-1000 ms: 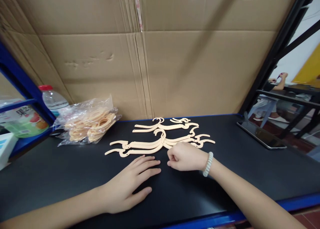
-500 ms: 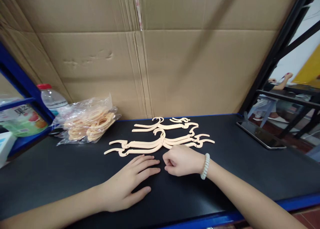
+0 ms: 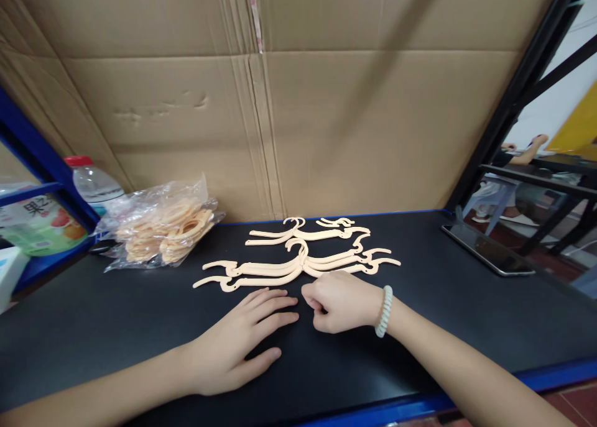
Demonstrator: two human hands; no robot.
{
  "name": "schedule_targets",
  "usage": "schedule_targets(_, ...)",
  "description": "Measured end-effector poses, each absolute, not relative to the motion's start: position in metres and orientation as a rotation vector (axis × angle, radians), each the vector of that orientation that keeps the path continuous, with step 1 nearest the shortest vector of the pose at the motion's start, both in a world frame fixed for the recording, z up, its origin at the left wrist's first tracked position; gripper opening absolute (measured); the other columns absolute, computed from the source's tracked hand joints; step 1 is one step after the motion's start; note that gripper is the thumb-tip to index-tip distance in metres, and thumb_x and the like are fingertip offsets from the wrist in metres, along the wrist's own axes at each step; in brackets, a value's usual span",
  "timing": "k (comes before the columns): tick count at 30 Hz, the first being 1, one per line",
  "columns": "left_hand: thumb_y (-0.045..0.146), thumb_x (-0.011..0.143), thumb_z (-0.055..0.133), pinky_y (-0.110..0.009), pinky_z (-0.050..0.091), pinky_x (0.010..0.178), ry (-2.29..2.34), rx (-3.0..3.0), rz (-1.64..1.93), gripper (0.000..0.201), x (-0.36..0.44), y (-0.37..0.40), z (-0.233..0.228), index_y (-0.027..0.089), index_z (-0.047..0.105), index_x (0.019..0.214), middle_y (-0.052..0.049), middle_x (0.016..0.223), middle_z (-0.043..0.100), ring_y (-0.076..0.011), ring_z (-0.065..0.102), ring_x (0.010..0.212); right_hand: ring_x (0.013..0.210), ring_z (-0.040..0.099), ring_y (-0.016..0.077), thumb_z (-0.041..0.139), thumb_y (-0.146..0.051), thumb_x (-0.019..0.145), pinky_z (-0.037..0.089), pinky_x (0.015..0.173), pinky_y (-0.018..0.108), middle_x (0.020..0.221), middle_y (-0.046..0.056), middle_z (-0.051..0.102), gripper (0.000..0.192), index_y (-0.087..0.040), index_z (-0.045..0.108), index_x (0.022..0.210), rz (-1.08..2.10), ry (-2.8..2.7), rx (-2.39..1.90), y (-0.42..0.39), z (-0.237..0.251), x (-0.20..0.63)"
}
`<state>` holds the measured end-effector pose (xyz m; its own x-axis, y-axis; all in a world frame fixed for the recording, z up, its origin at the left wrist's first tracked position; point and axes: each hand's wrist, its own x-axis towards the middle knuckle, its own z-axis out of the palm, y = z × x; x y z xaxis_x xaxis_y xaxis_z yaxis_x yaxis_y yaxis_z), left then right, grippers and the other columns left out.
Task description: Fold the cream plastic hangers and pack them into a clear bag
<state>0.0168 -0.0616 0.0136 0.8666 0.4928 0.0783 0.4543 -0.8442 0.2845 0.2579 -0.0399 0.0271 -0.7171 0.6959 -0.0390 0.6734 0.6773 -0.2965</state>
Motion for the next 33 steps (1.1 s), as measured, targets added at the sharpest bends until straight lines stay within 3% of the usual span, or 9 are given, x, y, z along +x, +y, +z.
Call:
schedule_targets(12,0.026,0.087,0.051,-0.049,0.028,0.112,0.721,2.786,0.207,0.048,0.017,-0.06,0.014,0.022,0.045,0.135,-0.008,0.144,0.043,-0.0286,0.034,0.135,0.052,0.032,0.0106,0.045,-0.015,0.075,0.02,0.05,0.025,0.059,-0.005,0.038,0.015,-0.021,0.032,0.07,0.481,-2.807,-1.143,-0.04,0.03,0.259)
schedule_targets(20,0.028,0.087,0.052,-0.05,0.029,0.111,0.705,2.789,0.246,0.047,0.015,-0.062,0.013,0.022,0.046,0.134,-0.009,0.143,0.045,-0.0293,0.036,0.134,0.057,0.037,0.0124,0.035,-0.018,0.082,0.029,0.056,0.025,0.062,-0.003,0.04,0.017,-0.021,0.03,0.066,0.431,-2.466,-1.221,-0.01,0.036,0.293)
schedule_targets(25,0.028,0.087,0.053,-0.049,0.03,0.109,0.68,2.799,0.301,0.045,0.014,-0.062,0.01,0.021,0.049,0.131,-0.01,0.14,0.048,-0.0292,0.039,0.131,0.064,0.049,0.0147,0.037,-0.022,0.078,0.039,0.061,0.025,0.067,-0.002,0.05,0.007,-0.022,0.042,0.073,0.234,-2.042,-1.415,0.032,0.029,0.336)
schedule_targets(33,0.03,0.088,0.052,-0.048,0.033,0.106,0.62,2.816,0.379,0.043,0.012,-0.062,0.01,0.022,0.05,0.13,-0.011,0.137,0.051,-0.0295,0.043,0.128,0.076,0.063,0.0187,0.053,-0.017,0.081,0.045,0.07,0.027,0.08,0.007,0.069,0.01,-0.018,0.062,0.077,0.134,-2.03,-1.732,0.086,0.019,0.341)
